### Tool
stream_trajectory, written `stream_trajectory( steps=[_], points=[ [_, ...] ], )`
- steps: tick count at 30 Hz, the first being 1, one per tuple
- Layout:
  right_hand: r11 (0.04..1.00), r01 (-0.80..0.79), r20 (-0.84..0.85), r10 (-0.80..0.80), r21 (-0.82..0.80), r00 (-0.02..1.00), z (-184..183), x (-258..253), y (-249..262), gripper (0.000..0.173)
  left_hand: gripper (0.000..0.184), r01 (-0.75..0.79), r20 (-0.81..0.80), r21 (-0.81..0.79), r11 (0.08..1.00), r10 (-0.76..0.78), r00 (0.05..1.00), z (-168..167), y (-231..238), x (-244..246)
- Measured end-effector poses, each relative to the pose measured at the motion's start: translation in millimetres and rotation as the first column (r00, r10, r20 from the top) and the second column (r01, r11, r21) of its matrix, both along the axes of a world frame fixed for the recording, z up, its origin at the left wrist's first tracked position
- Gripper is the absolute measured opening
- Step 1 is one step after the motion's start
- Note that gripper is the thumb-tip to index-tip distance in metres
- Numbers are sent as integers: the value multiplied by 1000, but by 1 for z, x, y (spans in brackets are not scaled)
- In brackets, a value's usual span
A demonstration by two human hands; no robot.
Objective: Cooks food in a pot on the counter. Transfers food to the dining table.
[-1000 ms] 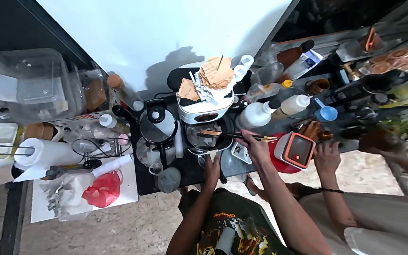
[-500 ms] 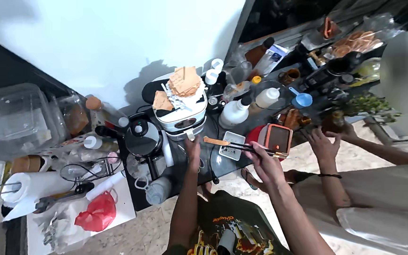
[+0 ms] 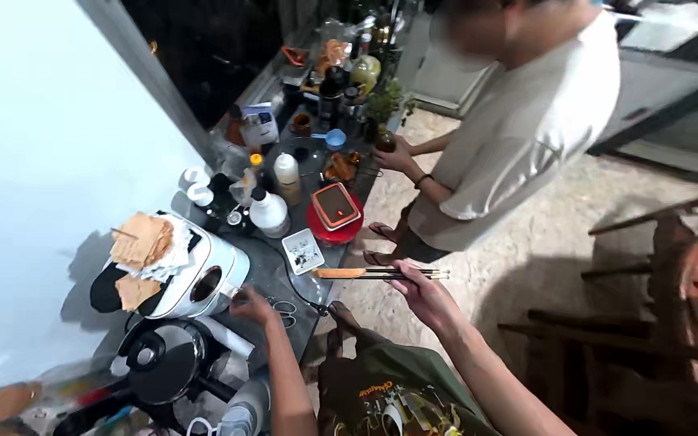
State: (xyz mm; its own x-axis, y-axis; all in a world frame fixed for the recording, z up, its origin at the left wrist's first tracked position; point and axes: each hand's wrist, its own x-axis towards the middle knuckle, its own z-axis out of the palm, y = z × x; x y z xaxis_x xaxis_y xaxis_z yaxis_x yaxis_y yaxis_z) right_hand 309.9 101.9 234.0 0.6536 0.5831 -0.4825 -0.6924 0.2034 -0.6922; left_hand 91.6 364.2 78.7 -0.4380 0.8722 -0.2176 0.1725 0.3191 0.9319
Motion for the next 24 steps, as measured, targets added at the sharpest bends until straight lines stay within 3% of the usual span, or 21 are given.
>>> stream_trajectory(
  steps=[2,4,7,9,12,14,16,20,24],
  points=[
    [989,148,-26,-148,12,989,6,-8,-40,20,69,74,-38,2,997,-74,997,17,-34,11],
    [958,288,-49,-287,18,957,10,-16,-86,20,66,242,-41,81,967,-239,970,32,-81,26],
    [876,482,-101,-479,9,872,20,-26,-160,21,61,552,-69,176,815,-549,833,43,-157,48],
    [795,605,-128,-597,42,792,28,-36,-212,22,57,760,-128,221,611,-754,644,37,-208,56],
    [597,796,-144,-782,102,606,43,-56,-297,21,54,960,-146,200,196,-963,227,31,-282,68],
    [429,894,-154,-882,128,445,52,-75,-364,21,50,986,-139,166,-31,-990,-8,25,-330,82],
    [260,958,-147,-950,123,277,58,-95,-431,22,46,974,-169,134,-184,-973,-160,18,-377,100],
    [-53,993,-69,-997,104,-46,66,-142,-564,24,40,927,-197,73,-369,-916,-349,13,-478,135],
    [-256,958,62,-962,127,-265,69,-181,-696,22,37,868,-170,41,-496,-859,-483,2,-587,159]
  ],
)
